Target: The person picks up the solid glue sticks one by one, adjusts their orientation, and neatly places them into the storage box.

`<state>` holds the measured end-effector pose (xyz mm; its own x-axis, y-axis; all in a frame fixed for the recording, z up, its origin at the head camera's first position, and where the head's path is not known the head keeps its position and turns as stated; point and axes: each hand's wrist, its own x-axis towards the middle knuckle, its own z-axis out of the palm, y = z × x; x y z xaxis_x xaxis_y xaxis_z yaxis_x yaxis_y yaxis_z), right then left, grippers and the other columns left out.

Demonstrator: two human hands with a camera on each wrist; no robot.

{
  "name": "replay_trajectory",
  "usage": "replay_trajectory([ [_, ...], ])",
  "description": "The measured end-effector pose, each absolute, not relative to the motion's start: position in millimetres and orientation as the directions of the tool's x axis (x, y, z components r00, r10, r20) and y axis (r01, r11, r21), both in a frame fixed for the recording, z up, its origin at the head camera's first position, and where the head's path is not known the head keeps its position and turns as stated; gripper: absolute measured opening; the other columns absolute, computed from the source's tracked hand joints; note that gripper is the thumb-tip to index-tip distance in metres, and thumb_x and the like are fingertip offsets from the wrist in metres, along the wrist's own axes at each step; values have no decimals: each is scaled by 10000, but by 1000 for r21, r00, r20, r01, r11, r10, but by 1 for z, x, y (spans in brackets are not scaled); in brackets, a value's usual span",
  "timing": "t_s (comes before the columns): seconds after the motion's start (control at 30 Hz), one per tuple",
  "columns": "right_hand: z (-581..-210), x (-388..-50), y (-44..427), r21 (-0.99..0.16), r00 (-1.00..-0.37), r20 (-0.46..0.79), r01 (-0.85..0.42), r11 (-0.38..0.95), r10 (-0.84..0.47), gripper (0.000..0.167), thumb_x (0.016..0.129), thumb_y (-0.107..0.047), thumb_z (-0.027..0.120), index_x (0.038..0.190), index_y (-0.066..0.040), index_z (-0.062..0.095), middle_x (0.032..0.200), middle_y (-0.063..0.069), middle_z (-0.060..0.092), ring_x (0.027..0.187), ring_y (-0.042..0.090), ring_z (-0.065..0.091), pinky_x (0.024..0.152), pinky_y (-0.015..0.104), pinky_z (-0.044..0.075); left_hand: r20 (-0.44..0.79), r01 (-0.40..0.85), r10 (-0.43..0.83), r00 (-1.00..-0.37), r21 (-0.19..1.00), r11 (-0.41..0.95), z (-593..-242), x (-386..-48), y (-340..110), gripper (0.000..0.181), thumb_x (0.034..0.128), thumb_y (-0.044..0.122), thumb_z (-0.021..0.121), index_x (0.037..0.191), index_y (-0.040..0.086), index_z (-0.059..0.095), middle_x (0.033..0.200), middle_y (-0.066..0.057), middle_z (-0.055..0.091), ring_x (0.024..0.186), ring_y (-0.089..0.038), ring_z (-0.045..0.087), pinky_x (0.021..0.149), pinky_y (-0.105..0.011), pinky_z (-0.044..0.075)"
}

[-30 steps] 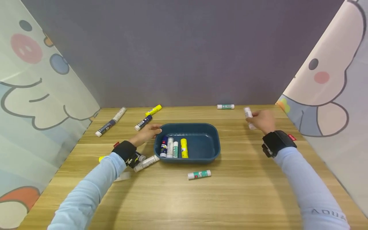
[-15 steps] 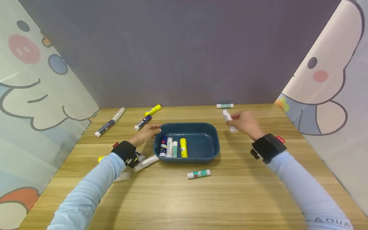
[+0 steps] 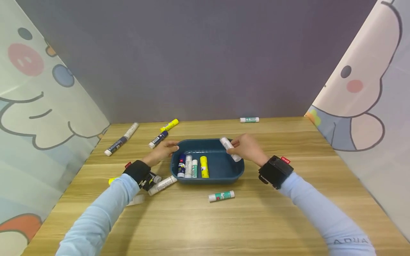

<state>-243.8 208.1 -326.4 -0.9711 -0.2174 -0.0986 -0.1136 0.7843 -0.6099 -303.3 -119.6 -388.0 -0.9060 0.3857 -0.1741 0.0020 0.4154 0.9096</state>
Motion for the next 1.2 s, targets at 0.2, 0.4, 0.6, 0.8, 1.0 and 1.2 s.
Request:
replay_trajectory([
  [0.2, -341, -244, 190, -594, -959, -121, -136, 793, -255, 386, 803, -231, 689, 1060, 53, 644, 963, 184, 678, 668, 136, 639, 571, 252, 523, -172, 9, 377, -910, 902, 432, -388, -302, -119, 425, 971, 156, 439, 1364, 0, 398, 1353, -210, 451, 1233, -323, 448, 986, -442, 421],
  [0.4, -354, -244, 174, -560, -953, -136, -153, 815, -272, 329, 793, -205, 700, 1004, 45, 663, 939, 161, 681, 624, 112, 620, 545, 230, 515, -161, 14, 364, -917, 900, 435, -389, -304, -117, 424, 966, 162, 451, 1360, 10, 412, 1351, -203, 458, 1228, -319, 456, 982, -438, 425],
  [0.6, -365, -242, 167, -538, -951, -144, -157, 828, -274, 314, 781, -196, 711, 989, 37, 675, 934, 163, 682, 626, 106, 620, 547, 226, 515, -167, 10, 358, -919, 896, 443, -391, -304, -115, 416, 966, 152, 449, 1352, 0, 418, 1343, -202, 466, 1216, -311, 468, 980, -427, 429],
  [0.8, -371, -241, 160, -500, -948, -158, -163, 850, -275, 315, 770, -218, 724, 996, 0, 691, 934, 134, 690, 643, 106, 618, 556, 227, 498, -185, -13, 368, -911, 906, 423, -390, -302, -117, 422, 972, 146, 433, 1363, -10, 394, 1350, -222, 447, 1239, -329, 440, 991, -434, 417],
  [1.0, -374, -240, 152, -524, -942, -149, -183, 832, -301, 268, 772, -202, 725, 955, -8, 706, 853, 105, 699, 569, 91, 605, 502, 217, 480, -191, -30, 381, -904, 920, 391, -391, -303, -119, 429, 977, 154, 421, 1371, -10, 377, 1362, -231, 429, 1266, -343, 405, 1004, -442, 403],
  [1.2, -379, -242, 147, -516, -940, -140, -199, 833, -311, 250, 771, -204, 728, 921, -6, 705, 716, 48, 666, 503, 79, 578, 461, 214, 473, -194, -34, 353, -915, 911, 412, -390, -304, -118, 421, 967, 161, 447, 1354, 2, 410, 1336, -222, 460, 1229, -326, 452, 987, -424, 423],
])
